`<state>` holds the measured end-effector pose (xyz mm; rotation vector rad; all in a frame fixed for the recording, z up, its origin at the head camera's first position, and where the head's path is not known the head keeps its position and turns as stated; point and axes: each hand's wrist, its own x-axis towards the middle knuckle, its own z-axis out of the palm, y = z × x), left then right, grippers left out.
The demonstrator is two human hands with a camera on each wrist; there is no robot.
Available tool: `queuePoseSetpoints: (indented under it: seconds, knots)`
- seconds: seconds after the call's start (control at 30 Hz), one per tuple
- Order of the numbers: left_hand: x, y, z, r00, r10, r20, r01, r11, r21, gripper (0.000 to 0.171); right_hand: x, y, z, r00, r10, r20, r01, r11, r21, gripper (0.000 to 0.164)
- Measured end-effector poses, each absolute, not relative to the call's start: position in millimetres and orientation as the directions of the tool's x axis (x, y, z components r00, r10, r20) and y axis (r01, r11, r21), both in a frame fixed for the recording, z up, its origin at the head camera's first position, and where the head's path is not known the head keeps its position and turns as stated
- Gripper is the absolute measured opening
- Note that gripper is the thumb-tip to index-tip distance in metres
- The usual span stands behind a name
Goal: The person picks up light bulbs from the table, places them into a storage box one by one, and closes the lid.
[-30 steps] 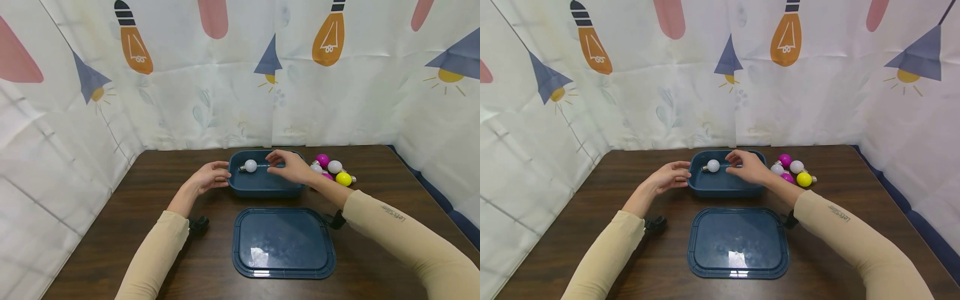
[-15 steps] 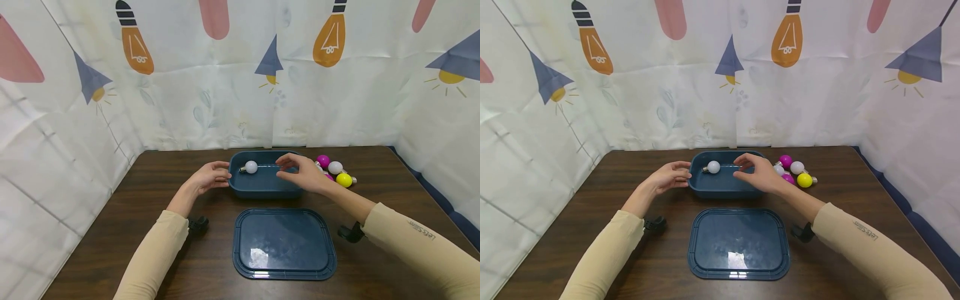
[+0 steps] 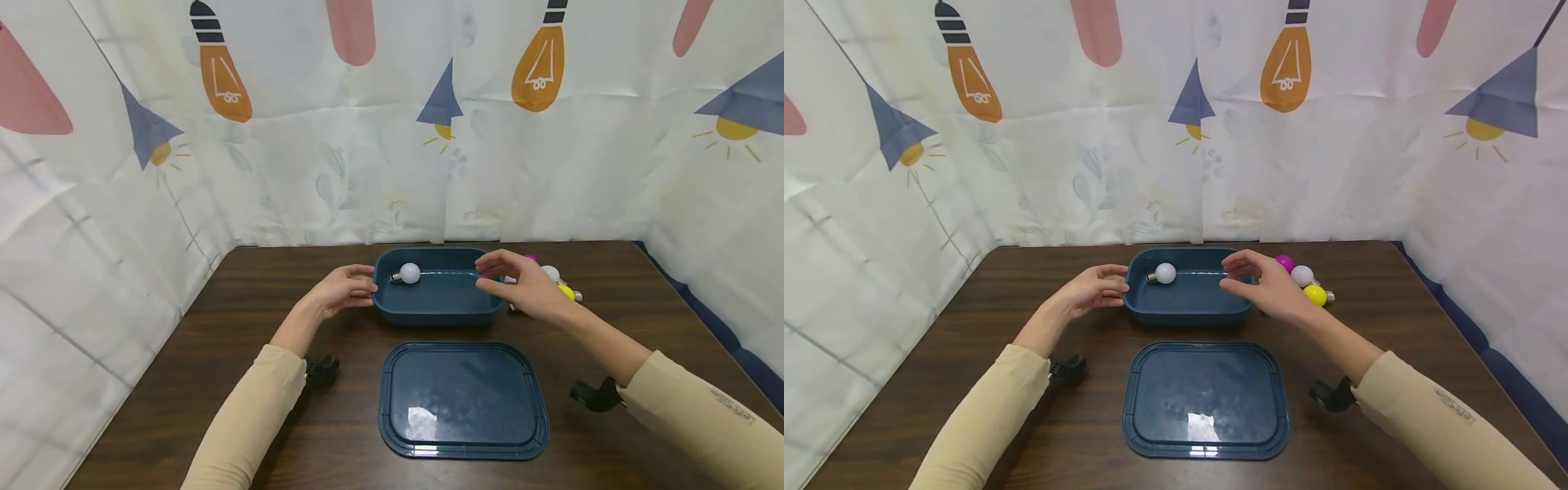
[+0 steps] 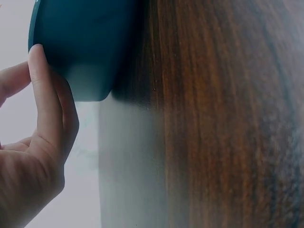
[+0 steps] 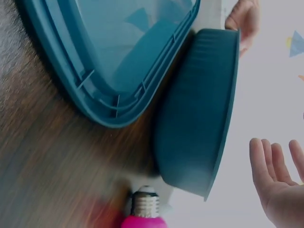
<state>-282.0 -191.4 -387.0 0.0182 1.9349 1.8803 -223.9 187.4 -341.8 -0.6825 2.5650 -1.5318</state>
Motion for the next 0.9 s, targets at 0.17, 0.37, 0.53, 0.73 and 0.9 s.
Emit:
queuePoseSetpoints:
  seconds: [0.17,0.37,0.53,0.73,0.9]
  knots:
    - [-282,-191,-388,-0.903,0.308,-0.299,-0.293,0.068,0.954,0.057,-221,201,-341,-0.902,-0.399,0.168,-0.339,0.409,-0.847,0.040]
    - [-282,-192,-389,-0.907,0.312,-0.281,-0.273,0.070,0.959,0.059,-220,214,-340,-0.905,-0.389,0.172,-0.335,0.403,-0.852,0.043]
    - [-282,-192,-390,-0.910,0.311,-0.275,-0.266,0.071,0.961,0.059,-219,224,-344,-0.908,-0.370,0.198,-0.351,0.408,-0.843,0.042]
    - [-281,-191,-389,-0.909,0.308,-0.279,-0.272,0.068,0.960,0.059,-218,235,-348,-0.923,-0.335,0.188,-0.331,0.445,-0.832,0.043]
    - [-281,-191,-389,-0.909,0.307,-0.281,-0.272,0.070,0.960,0.058,-216,243,-350,-0.937,-0.308,0.167,-0.305,0.483,-0.820,0.044]
